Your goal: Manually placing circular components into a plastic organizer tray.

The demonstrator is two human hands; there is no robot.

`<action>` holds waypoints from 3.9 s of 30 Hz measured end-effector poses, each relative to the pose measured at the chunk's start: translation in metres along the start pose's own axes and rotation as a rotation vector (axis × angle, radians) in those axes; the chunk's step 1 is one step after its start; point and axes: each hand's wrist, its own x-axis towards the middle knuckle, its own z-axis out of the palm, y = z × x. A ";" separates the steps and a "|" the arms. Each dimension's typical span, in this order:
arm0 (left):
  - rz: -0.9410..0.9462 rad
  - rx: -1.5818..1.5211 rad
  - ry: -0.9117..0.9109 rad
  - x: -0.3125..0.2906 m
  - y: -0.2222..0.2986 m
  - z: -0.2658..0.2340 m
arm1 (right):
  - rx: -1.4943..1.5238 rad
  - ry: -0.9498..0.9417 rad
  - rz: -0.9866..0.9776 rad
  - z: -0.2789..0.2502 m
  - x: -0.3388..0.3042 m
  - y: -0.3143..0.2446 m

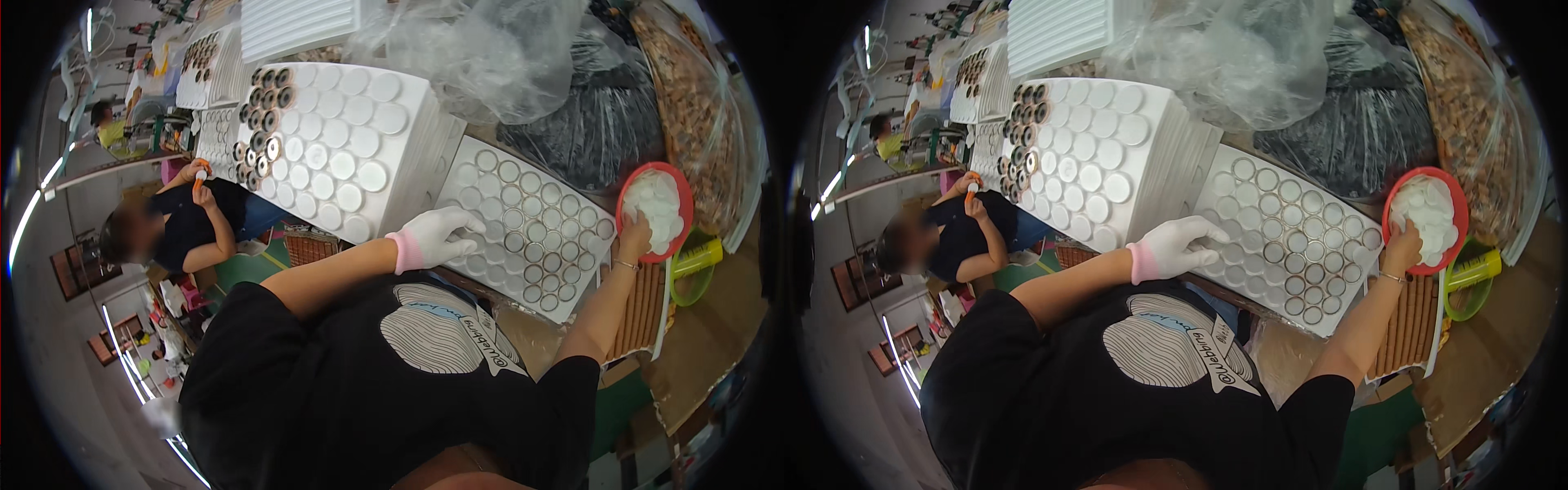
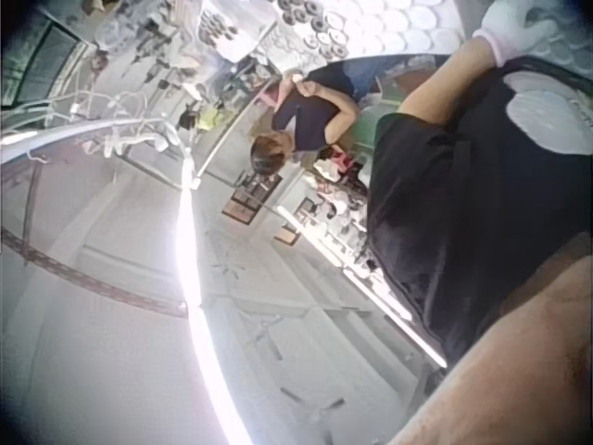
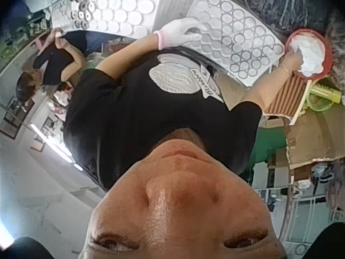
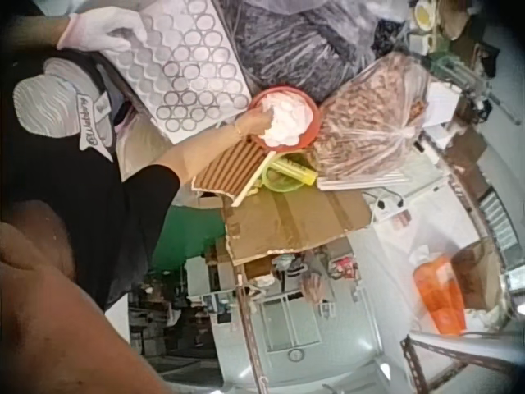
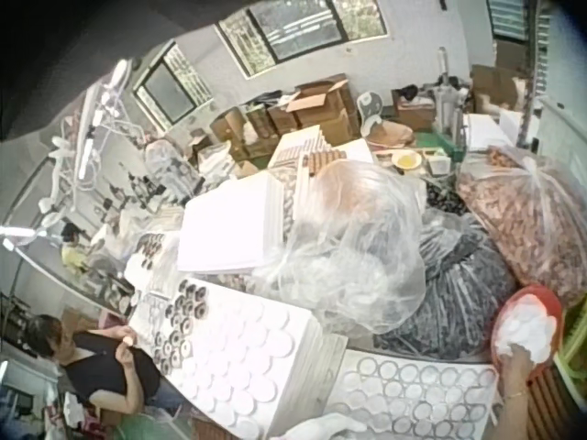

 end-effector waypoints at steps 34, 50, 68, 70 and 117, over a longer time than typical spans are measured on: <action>0.098 -0.892 0.529 -0.232 -0.177 -0.259 | 1.143 -0.495 -0.477 -0.166 -0.310 -0.577; 0.029 -0.797 0.575 -0.244 -0.214 -0.281 | 0.449 -0.336 -0.683 -0.170 -0.301 -0.619; -0.007 -0.937 0.636 -0.232 -0.189 -0.266 | 0.897 -0.628 -0.809 -0.182 -0.355 -0.608; -0.035 -0.931 0.655 -0.232 -0.189 -0.265 | 0.974 -0.731 -0.733 -0.182 -0.357 -0.610; -0.114 -0.893 0.575 -0.283 -0.243 -0.259 | 0.631 -0.297 -1.058 -0.166 -0.360 -0.632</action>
